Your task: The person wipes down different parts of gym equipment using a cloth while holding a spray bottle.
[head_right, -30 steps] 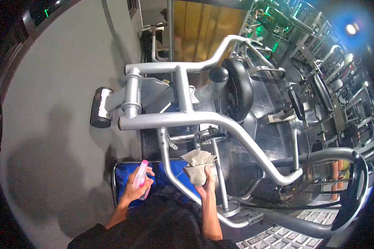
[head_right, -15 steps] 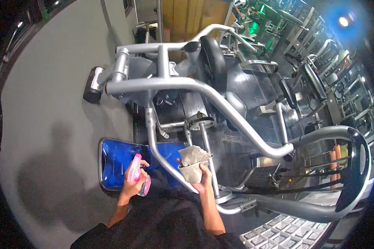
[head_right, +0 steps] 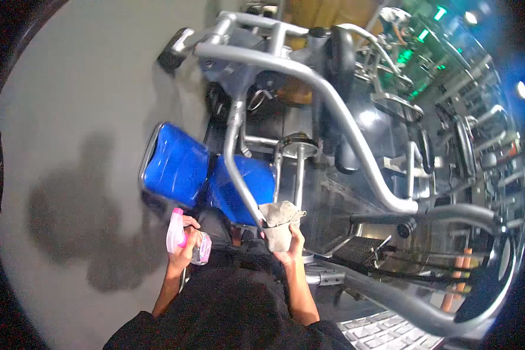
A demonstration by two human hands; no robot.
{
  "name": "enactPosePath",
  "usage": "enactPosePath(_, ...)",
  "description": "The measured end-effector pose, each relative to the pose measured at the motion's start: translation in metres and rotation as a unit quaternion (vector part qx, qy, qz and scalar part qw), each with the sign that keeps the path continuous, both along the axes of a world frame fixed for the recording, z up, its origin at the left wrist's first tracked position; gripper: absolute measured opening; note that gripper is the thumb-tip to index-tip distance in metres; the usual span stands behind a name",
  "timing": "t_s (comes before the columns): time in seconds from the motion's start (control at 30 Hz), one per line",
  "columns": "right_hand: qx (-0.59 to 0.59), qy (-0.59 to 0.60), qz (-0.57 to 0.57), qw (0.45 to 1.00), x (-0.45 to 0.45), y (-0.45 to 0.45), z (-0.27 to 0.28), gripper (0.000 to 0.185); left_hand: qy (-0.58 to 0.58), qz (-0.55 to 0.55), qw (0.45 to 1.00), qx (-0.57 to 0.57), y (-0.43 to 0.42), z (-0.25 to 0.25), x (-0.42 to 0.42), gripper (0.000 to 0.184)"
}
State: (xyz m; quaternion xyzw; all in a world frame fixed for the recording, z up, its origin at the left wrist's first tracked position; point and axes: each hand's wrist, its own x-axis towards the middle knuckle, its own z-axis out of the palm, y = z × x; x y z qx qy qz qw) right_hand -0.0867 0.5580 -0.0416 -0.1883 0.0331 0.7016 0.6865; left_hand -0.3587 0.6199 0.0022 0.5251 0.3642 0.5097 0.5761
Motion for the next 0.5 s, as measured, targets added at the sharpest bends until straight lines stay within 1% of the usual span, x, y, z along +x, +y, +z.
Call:
enactPosePath(0.03,-0.018,-0.019,0.025,0.999,-0.004,0.001,0.000,0.063,0.002,0.020,1.000,-0.009,-0.008,0.002,-0.007,0.031)
enactPosePath(0.07,-0.054,-0.022,0.051,0.997,-0.007,0.001,0.000,0.064,0.048,0.042,0.998,0.008,-0.015,0.006,-0.013,0.032)
enactPosePath(0.1,-0.063,-0.021,0.073,0.995,-0.008,0.002,-0.005,0.064,0.094,0.064,0.993,0.022,-0.024,0.008,-0.020,0.033)
enactPosePath(0.13,-0.071,-0.024,0.109,0.991,-0.009,0.005,-0.012,0.063,0.073,0.093,0.993,-0.013,-0.035,0.003,-0.027,0.034)
enactPosePath(0.2,-0.095,-0.029,0.166,0.981,-0.017,0.012,-0.006,0.062,0.079,0.148,0.986,-0.022,-0.053,0.007,-0.033,0.031)
enactPosePath(0.27,-0.092,-0.044,0.213,0.972,-0.022,0.025,-0.008,0.062,0.073,0.194,0.978,-0.029,-0.067,0.007,-0.035,0.030)
enactPosePath(0.3,-0.085,-0.061,0.238,0.966,-0.023,0.030,-0.009,0.061,0.114,0.218,0.967,-0.062,-0.075,0.004,-0.037,0.031)
enactPosePath(0.33,-0.102,-0.053,0.245,0.963,-0.024,0.033,-0.011,0.059,0.153,0.238,0.954,-0.096,-0.083,0.003,-0.036,0.032)
enactPosePath(0.37,-0.103,-0.053,0.252,0.961,-0.023,0.036,-0.013,0.059,0.153,0.246,0.952,-0.099,-0.089,0.004,-0.035,0.032)
enactPosePath(0.43,-0.060,0.001,0.290,0.955,-0.022,0.040,-0.017,0.060,0.161,0.246,0.951,-0.094,-0.095,0.005,-0.032,0.034)
enactPosePath(0.47,-0.056,0.007,0.299,0.952,-0.021,0.041,-0.017,0.058,0.188,0.240,0.948,-0.092,-0.097,0.005,-0.032,0.034)
enactPosePath(0.5,-0.052,0.008,0.299,0.953,-0.022,0.042,-0.016,0.058,0.189,0.240,0.948,-0.088,-0.097,0.007,-0.031,0.034)
